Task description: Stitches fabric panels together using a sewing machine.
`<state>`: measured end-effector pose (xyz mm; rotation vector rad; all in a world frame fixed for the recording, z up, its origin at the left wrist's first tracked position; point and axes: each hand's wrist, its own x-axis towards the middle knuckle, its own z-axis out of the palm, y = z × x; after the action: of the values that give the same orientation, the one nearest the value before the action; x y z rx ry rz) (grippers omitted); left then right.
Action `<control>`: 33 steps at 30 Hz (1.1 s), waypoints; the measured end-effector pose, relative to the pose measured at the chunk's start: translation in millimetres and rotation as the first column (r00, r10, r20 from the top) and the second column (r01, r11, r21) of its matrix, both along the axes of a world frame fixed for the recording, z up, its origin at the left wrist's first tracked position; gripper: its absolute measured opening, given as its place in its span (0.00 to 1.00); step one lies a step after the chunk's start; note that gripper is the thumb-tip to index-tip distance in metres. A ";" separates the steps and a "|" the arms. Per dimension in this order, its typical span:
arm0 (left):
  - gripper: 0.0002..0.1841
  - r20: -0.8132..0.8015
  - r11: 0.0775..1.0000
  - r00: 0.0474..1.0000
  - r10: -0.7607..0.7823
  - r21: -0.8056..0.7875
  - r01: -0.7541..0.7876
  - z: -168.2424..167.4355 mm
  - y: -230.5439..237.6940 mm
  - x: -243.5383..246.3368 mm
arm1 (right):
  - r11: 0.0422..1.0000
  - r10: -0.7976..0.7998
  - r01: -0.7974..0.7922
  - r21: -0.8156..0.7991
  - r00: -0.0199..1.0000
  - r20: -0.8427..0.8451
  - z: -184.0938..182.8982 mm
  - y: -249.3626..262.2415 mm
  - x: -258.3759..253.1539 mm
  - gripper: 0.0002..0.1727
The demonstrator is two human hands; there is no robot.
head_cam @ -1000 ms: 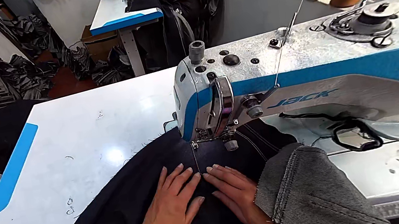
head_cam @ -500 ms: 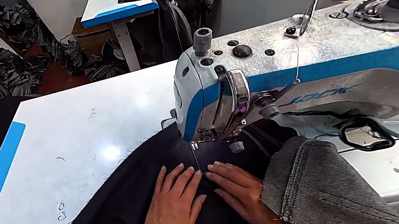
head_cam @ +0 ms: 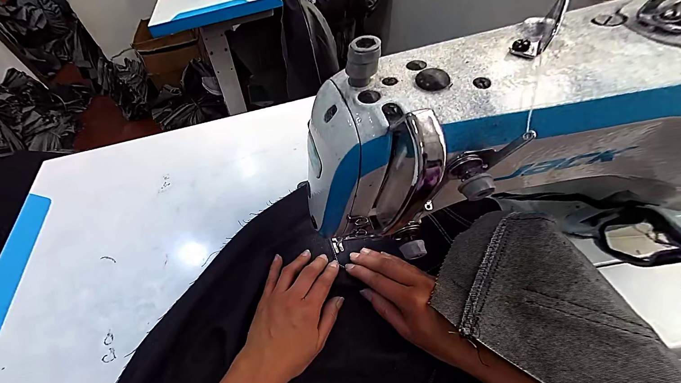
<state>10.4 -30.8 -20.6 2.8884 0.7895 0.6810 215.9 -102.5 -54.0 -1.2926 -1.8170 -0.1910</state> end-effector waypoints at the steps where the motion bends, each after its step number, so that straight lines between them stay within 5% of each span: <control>1: 0.25 0.000 1.000 1.000 -0.003 0.004 0.003 0.3 2.0 0.3 | 1.000 -0.001 0.001 0.003 1.000 -0.001 0.3 2.2 0.2 0.17; 28: 0.24 0.004 1.000 1.000 0.004 0.010 -0.004 3.3 18.6 8.1 | 1.000 -0.008 0.007 -0.010 0.995 -0.097 4.5 18.7 -0.2 0.16; 33: 0.23 0.015 1.000 1.000 -0.001 0.000 0.001 1.7 19.3 7.4 | 0.993 0.020 -0.061 -0.103 0.932 -0.361 -2.3 17.2 11.4 0.21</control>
<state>17.8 -11.5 -18.9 2.8800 0.7858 0.7011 227.3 -85.3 -56.3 -1.2713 -1.5542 0.1669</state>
